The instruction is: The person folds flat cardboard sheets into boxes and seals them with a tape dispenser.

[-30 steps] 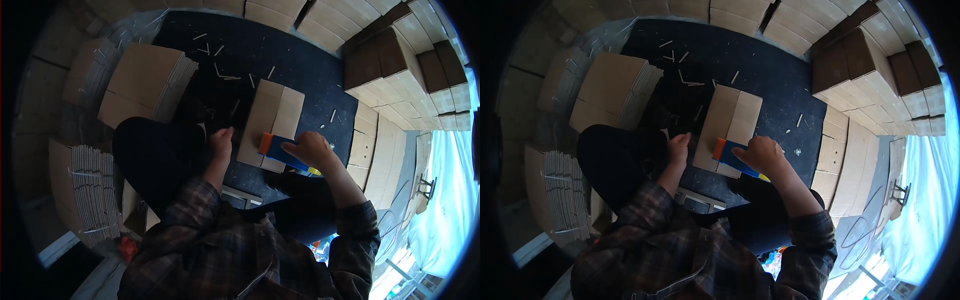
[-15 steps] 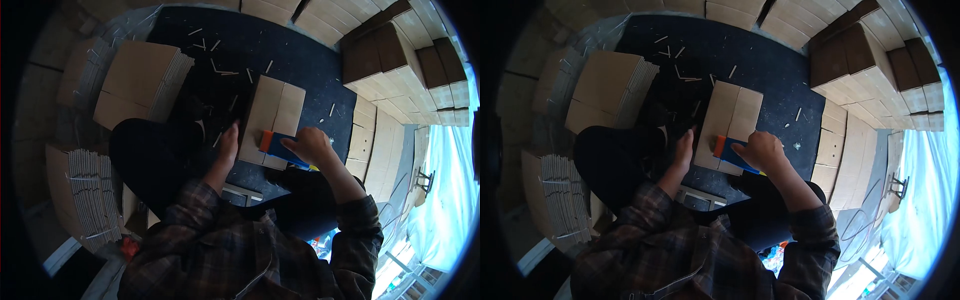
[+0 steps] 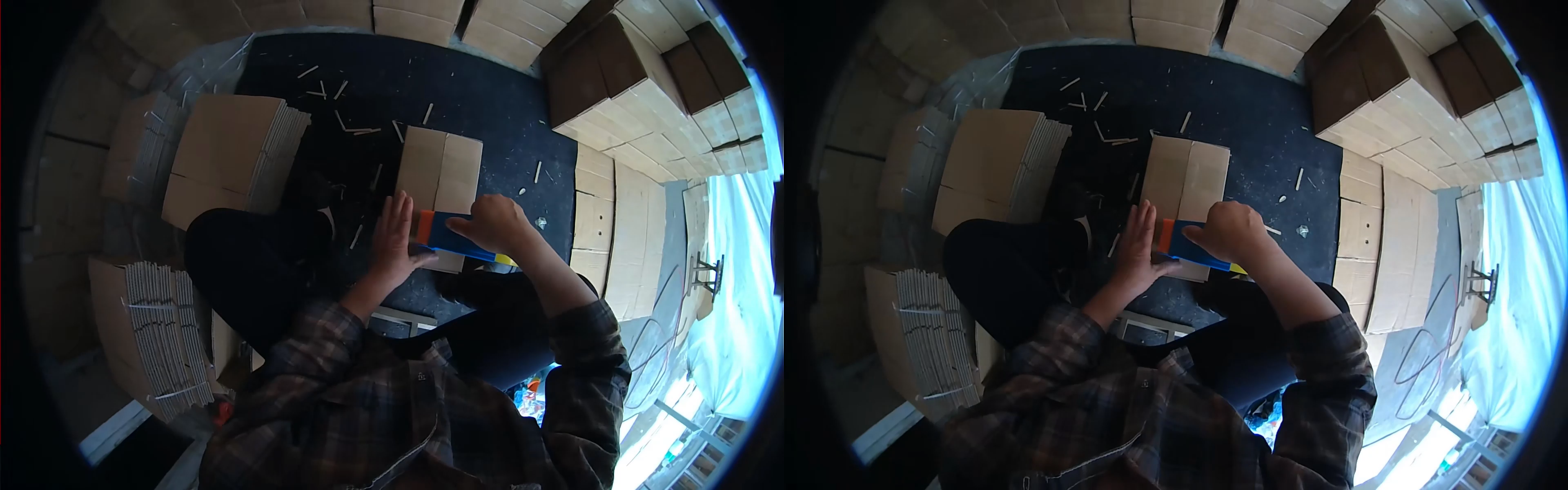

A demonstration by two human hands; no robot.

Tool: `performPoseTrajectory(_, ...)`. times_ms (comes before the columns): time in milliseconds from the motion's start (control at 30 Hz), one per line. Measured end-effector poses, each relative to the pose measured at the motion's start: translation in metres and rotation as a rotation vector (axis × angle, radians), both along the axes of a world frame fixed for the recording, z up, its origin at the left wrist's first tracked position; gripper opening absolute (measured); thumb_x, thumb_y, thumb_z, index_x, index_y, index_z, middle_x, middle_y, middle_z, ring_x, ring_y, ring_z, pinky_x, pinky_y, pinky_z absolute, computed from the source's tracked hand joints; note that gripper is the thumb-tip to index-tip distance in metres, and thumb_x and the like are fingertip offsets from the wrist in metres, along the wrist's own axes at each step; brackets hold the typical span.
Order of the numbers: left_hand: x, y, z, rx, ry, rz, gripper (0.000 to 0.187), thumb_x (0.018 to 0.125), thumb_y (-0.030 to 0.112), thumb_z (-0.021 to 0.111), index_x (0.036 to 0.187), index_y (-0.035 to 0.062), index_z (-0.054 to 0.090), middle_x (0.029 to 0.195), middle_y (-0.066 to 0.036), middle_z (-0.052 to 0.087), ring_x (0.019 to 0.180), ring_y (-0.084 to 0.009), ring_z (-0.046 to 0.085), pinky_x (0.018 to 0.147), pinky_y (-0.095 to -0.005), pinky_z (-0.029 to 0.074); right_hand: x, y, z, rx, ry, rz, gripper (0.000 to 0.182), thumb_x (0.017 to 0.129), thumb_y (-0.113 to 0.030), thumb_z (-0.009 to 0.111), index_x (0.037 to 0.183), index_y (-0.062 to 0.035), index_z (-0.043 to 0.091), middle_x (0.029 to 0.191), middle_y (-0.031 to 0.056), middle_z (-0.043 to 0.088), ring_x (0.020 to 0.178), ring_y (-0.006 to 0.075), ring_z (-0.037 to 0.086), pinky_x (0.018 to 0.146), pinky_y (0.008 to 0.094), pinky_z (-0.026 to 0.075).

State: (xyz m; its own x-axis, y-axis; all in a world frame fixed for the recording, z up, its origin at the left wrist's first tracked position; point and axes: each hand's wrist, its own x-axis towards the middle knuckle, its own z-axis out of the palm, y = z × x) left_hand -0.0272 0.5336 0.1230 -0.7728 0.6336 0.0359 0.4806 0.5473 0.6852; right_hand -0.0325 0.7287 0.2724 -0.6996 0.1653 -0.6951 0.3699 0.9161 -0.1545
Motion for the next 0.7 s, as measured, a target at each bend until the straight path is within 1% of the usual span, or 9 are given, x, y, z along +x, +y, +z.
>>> performPoseTrajectory(33, -0.001, 0.003, -0.001, 0.019, -0.1, 0.039, 0.132, 0.056, 0.029, 0.092, 0.152, 0.0156, 0.003, 0.158, -0.013, 0.007, 0.145, -0.0378, 0.01, 0.111, -0.0641, 0.02, 0.003, 0.004, 0.001, -0.001, -0.004, -0.009, 0.057, 0.086, -0.055, 0.061, 0.086, 0.0011, 0.071, 0.081, 0.0158, 0.069, 0.076, 0.0255, 0.069, 0.073, 0.0346, 0.055)
performPoseTrajectory(100, 0.0, 0.003, 0.001, -0.032, -0.104, 0.036, 0.131, 0.056, 0.03, 0.091, 0.152, 0.0158, 0.003, 0.158, -0.013, 0.006, 0.145, -0.0387, 0.009, 0.11, -0.0655, 0.019, 0.004, 0.012, 0.003, -0.096, -0.068, -0.005, 0.056, 0.086, -0.057, 0.062, 0.096, -0.0024, 0.071, 0.079, 0.0126, 0.069, 0.069, 0.0215, 0.068, 0.067, 0.0301, 0.054)
performPoseTrajectory(133, -0.003, 0.003, 0.005, -0.078, -0.097, 0.043, 0.131, 0.056, 0.031, 0.091, 0.152, 0.0161, 0.002, 0.159, -0.012, 0.006, 0.145, -0.0396, 0.008, 0.11, -0.0668, 0.018, 0.007, 0.017, 0.003, -0.099, -0.063, -0.004, 0.056, 0.086, -0.057, 0.062, 0.096, -0.0024, 0.071, 0.079, 0.0126, 0.069, 0.069, 0.0215, 0.068, 0.067, 0.0301, 0.054)
performPoseTrajectory(200, -0.003, 0.002, 0.01, -0.113, -0.102, 0.048, 0.131, 0.056, 0.032, 0.091, 0.152, 0.016, 0.002, 0.159, -0.011, 0.006, 0.145, -0.04, 0.008, 0.11, -0.0667, 0.017, 0.018, 0.032, 0.004, -0.294, -0.008, -0.082, 0.054, 0.083, -0.055, 0.066, 0.097, -0.0027, 0.071, 0.08, 0.0129, 0.069, 0.07, 0.0213, 0.068, 0.068, 0.0308, 0.054)
performPoseTrajectory(233, -0.002, 0.004, 0.011, -0.146, -0.111, 0.055, 0.131, 0.056, 0.033, 0.09, 0.152, 0.0159, 0.003, 0.159, -0.01, 0.006, 0.145, -0.0404, 0.007, 0.11, -0.0666, 0.016, 0.022, 0.04, 0.005, -0.294, -0.007, -0.083, 0.054, 0.083, -0.055, 0.066, 0.097, -0.0027, 0.071, 0.08, 0.0129, 0.069, 0.07, 0.0213, 0.068, 0.068, 0.0308, 0.054)
performPoseTrajectory(300, -0.003, 0.006, 0.011, -0.139, -0.107, 0.064, 0.13, 0.056, 0.035, 0.09, 0.152, 0.0158, 0.004, 0.159, -0.01, 0.007, 0.145, -0.0408, 0.008, 0.109, -0.0672, 0.016, 0.03, 0.054, 0.009, -0.342, -0.062, -0.096, 0.059, 0.081, -0.055, 0.068, 0.104, -0.0011, 0.069, 0.09, 0.0157, 0.069, 0.081, 0.0253, 0.069, 0.073, 0.0344, 0.055)
performPoseTrajectory(367, -0.003, 0.004, 0.011, -0.136, -0.102, 0.072, 0.129, 0.056, 0.036, 0.089, 0.152, 0.0158, 0.005, 0.159, -0.009, 0.007, 0.144, -0.0412, 0.008, 0.109, -0.0678, 0.015, 0.045, 0.081, 0.017, -0.354, -0.034, -0.165, 0.055, 0.081, -0.051, 0.072, 0.105, -0.0018, 0.068, 0.093, 0.0157, 0.069, 0.083, 0.024, 0.069, 0.073, 0.0327, 0.054)
performPoseTrajectory(500, -0.005, 0.006, 0.013, -0.177, -0.11, 0.072, 0.124, 0.057, 0.038, 0.088, 0.152, 0.0151, 0.012, 0.16, -0.007, 0.009, 0.144, -0.0416, 0.009, 0.107, -0.0694, 0.015, 0.088, 0.14, 0.023, -0.332, 0.045, -0.175, 0.046, 0.081, -0.044, 0.073, 0.098, -0.0016, 0.071, 0.085, 0.0146, 0.07, 0.075, 0.0231, 0.069, 0.069, 0.0328, 0.054)
performPoseTrajectory(700, -0.004, 0.008, 0.014, -0.185, -0.101, 0.059, 0.124, 0.056, 0.038, 0.087, 0.152, 0.0145, 0.012, 0.16, -0.006, 0.009, 0.144, -0.0422, 0.009, 0.108, -0.0685, 0.015, 0.119, 0.174, -0.02, -0.207, 0.033, -0.195, 0.046, 0.077, -0.046, 0.074, 0.093, -0.0027, 0.072, 0.084, 0.0149, 0.07, 0.075, 0.0251, 0.069, 0.069, 0.0347, 0.054)
